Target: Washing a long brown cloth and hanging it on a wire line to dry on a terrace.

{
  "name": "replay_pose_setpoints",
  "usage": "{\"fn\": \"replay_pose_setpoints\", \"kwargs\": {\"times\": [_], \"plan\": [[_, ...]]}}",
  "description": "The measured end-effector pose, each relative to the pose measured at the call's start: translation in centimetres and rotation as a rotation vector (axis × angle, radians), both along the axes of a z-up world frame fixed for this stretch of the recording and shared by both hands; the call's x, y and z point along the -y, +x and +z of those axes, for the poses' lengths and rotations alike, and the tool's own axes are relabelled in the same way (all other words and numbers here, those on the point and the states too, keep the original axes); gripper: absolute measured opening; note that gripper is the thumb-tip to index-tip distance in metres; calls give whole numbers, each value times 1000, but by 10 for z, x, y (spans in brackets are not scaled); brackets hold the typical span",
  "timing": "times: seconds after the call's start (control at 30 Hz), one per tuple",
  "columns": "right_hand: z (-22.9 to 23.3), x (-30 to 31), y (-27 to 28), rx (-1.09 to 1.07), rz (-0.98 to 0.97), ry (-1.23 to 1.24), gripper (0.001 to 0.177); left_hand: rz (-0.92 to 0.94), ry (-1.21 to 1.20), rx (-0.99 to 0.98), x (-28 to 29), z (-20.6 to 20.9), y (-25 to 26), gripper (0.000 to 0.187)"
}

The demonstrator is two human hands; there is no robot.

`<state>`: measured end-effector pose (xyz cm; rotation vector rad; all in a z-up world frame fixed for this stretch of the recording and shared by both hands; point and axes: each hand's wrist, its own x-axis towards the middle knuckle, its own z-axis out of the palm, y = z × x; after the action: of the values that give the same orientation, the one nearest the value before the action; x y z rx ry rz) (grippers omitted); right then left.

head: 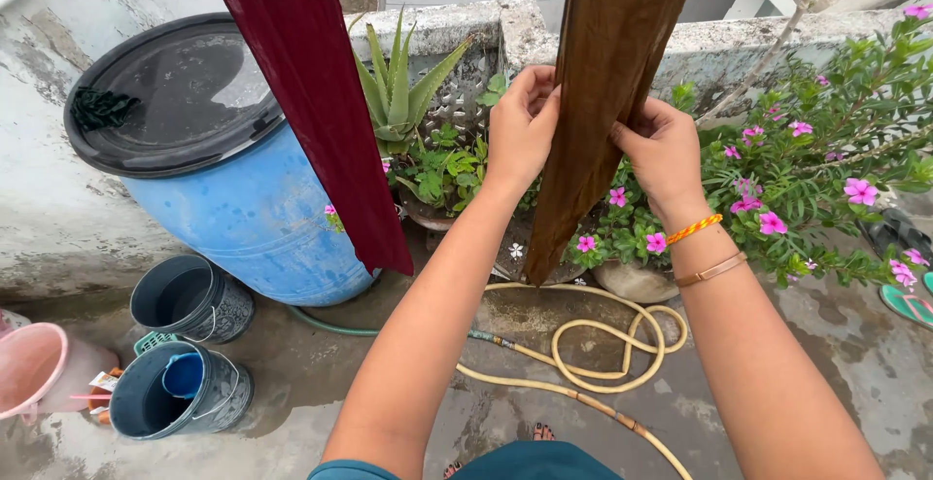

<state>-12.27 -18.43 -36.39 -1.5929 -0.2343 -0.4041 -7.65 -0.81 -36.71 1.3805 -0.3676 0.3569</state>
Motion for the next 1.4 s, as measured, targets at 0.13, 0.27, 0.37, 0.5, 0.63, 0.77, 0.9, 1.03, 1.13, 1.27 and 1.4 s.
{"fn": "replay_pose_setpoints", "kwargs": {"times": [0.13,0.27,0.37,0.5,0.63,0.77,0.9,1.03,1.13,1.27,1.4], "plan": [[-19,-12,-8,-66,16,-8,19,-50,87,35,-2,-32,-8,15],[-48,-16,-12,-133,-17,-18,19,-9,126,-41,-7,-70,-16,13],[-58,-22,-18,-150,-16,-16,19,29,121,-43,-10,-88,-23,17],[-76,-24,-23,-159,-18,-14,18,116,56,-87,-19,-95,-29,20],[-87,-30,-26,-165,-27,-27,18,139,12,-47,-25,-100,-36,21],[-86,-44,-34,-183,-9,-42,19,93,84,-42,-29,-110,-46,18],[-103,-45,-29,-202,17,-54,19,146,186,-30,-31,-122,-56,18],[-113,-45,-31,-221,10,-77,20,148,183,-41,-38,-129,-61,21],[-115,-44,-35,-210,-38,-68,20,234,194,-99,-46,-131,-62,25],[-129,-39,-36,-182,-81,-56,21,255,200,-119,-50,-134,-65,26],[-143,-44,-47,-225,-93,-76,21,187,187,-121,-51,-150,-72,24]]}}
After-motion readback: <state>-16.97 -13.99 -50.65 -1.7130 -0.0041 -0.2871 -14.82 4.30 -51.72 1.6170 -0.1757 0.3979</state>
